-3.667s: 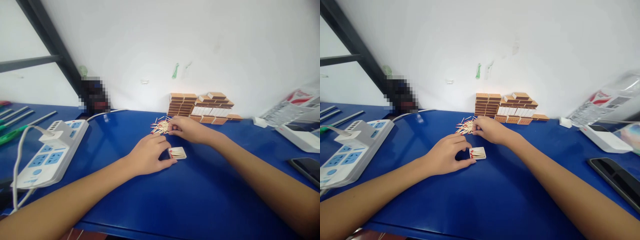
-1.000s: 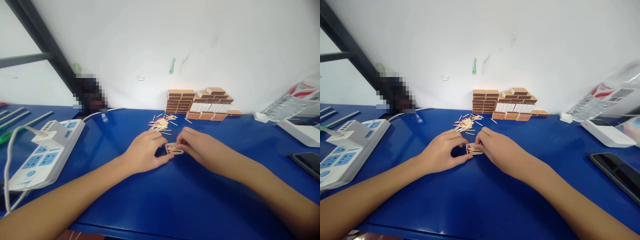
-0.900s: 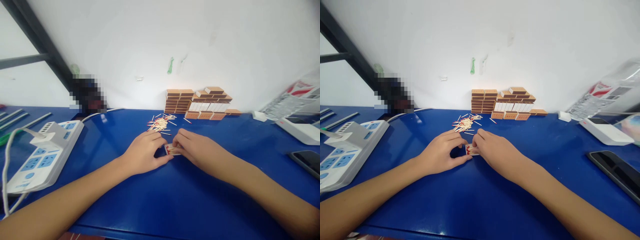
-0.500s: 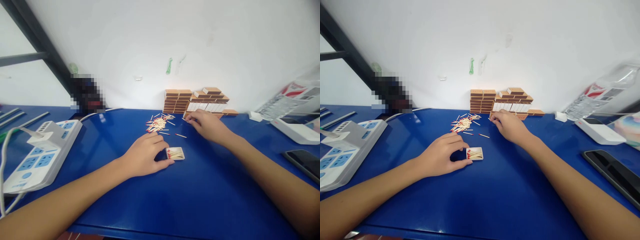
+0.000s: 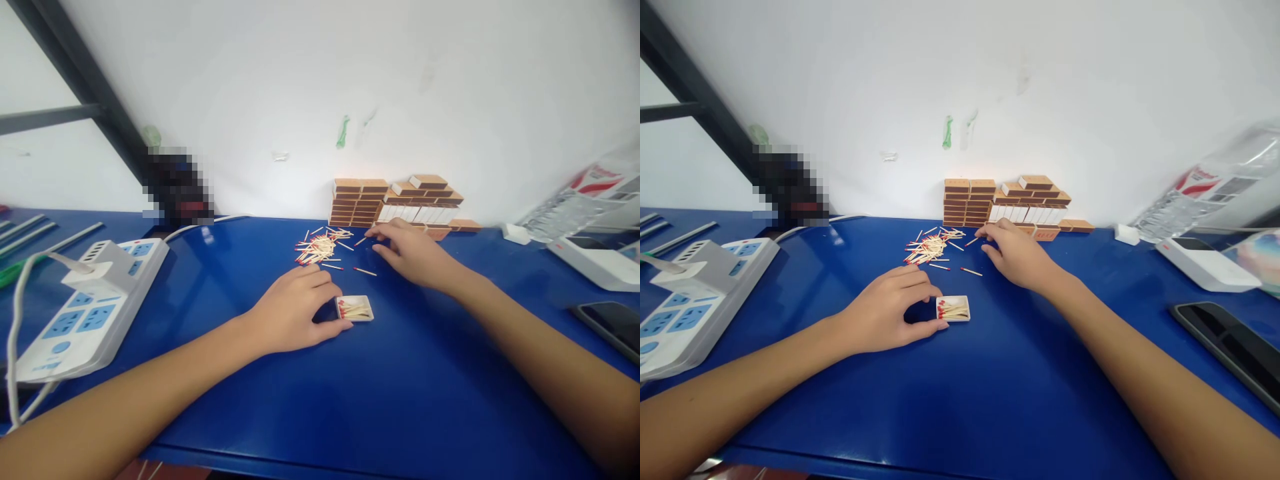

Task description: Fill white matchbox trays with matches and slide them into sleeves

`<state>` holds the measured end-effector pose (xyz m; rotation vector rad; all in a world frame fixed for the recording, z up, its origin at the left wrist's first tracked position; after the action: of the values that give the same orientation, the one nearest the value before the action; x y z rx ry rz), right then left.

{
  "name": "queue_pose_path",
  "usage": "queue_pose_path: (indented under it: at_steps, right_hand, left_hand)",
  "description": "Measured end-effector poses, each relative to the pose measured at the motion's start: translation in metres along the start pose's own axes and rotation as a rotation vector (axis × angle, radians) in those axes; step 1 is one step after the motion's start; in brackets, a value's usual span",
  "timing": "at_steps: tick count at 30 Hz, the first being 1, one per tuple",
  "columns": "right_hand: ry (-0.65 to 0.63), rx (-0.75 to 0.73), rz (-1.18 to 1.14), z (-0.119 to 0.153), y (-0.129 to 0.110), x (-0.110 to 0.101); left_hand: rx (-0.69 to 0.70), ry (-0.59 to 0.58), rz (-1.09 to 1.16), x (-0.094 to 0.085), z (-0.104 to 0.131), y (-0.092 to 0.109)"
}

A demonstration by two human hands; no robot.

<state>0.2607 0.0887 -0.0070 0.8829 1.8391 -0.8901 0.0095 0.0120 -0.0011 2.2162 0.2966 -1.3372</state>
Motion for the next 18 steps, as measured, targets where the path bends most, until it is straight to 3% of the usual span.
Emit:
queue_pose_path:
  at_steps: [8,18]
  right_hand:
    - [-0.051,-0.012,-0.008,-0.0102,0.0048,0.0117]
    - [-0.115,0.057,0.185,-0.0105,0.0008,0.0114]
  left_hand:
    - [-0.010,0.010,0.005,-0.0008,-0.0011,-0.0026]
    - [-0.031,0.007,0.020,-0.0020,-0.0023,-0.0020]
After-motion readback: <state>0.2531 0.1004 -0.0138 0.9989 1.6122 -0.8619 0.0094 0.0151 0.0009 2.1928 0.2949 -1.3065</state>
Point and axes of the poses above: each hand's wrist, its own z-axis away from the middle knuckle, its own x-axis out of the palm, y = z × x, the point moved 3 cm from there along -z, towards the middle knuckle, and after that the axes turned 4 degrees about z, right-handed, at the moved point
